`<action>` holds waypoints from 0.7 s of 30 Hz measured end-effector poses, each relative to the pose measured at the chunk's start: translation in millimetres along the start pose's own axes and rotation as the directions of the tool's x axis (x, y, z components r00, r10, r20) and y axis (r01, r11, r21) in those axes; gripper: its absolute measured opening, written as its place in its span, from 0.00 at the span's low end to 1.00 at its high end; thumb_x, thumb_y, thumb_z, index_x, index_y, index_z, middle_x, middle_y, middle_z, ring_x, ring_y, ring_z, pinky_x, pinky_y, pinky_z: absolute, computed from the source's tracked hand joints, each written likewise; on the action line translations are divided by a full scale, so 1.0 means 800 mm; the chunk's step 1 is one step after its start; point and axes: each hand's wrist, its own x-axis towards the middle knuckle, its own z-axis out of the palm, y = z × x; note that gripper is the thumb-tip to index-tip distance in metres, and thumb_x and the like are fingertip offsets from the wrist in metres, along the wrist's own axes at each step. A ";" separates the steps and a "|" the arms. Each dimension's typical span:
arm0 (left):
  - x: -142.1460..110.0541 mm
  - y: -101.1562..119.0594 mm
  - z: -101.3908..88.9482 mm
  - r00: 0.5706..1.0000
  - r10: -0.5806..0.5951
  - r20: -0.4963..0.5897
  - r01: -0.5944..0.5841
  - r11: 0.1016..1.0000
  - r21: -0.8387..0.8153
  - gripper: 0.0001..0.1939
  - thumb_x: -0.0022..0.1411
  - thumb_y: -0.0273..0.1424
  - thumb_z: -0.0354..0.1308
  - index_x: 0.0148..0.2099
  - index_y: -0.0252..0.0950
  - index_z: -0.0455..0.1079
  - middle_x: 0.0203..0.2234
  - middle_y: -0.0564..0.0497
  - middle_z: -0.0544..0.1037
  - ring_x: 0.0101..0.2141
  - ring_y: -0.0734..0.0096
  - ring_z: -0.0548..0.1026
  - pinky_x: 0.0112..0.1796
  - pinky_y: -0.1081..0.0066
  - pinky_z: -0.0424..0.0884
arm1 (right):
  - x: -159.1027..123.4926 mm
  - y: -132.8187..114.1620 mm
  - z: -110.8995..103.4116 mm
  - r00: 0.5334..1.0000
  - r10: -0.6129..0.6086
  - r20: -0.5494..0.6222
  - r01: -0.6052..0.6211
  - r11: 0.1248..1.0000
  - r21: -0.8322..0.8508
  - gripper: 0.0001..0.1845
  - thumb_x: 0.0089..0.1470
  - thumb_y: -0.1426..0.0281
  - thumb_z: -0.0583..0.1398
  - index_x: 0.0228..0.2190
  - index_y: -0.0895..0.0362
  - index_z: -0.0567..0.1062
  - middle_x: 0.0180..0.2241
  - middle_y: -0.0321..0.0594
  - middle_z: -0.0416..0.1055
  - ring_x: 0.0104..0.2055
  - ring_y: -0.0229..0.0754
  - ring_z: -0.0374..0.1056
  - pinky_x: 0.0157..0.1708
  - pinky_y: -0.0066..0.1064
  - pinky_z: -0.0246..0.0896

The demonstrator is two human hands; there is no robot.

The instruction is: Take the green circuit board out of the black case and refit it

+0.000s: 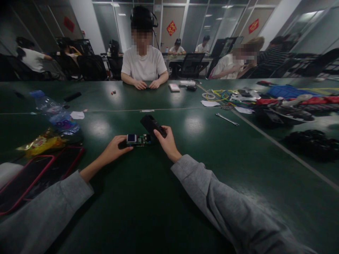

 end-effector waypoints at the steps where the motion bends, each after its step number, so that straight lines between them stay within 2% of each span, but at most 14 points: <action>1: 0.000 0.000 0.000 1.000 0.004 0.001 -0.004 1.000 0.000 0.26 0.59 0.45 0.59 0.55 0.38 0.68 0.53 0.45 0.71 0.55 0.56 0.66 0.54 0.52 0.64 | 0.000 0.000 0.000 1.000 -0.006 0.007 0.006 1.000 0.000 0.25 0.50 0.54 0.63 0.44 0.53 0.65 0.44 0.41 0.69 0.46 0.46 0.68 0.47 0.41 0.65; 11: 0.001 0.000 -0.002 1.000 -0.009 0.014 0.010 1.000 -0.026 0.25 0.58 0.45 0.60 0.56 0.40 0.67 0.54 0.45 0.71 0.56 0.54 0.65 0.54 0.49 0.63 | -0.002 -0.004 0.001 0.996 -0.066 0.065 0.070 0.996 -0.050 0.24 0.52 0.54 0.62 0.45 0.52 0.65 0.46 0.42 0.69 0.48 0.46 0.67 0.50 0.41 0.64; 21: 0.002 -0.004 0.000 1.000 -0.005 0.002 0.005 0.997 -0.078 0.24 0.59 0.43 0.59 0.56 0.40 0.66 0.53 0.46 0.71 0.55 0.57 0.66 0.54 0.50 0.64 | -0.002 -0.004 0.002 0.991 -0.105 0.086 0.107 0.994 -0.029 0.24 0.51 0.56 0.63 0.46 0.53 0.65 0.46 0.43 0.68 0.48 0.46 0.68 0.50 0.40 0.64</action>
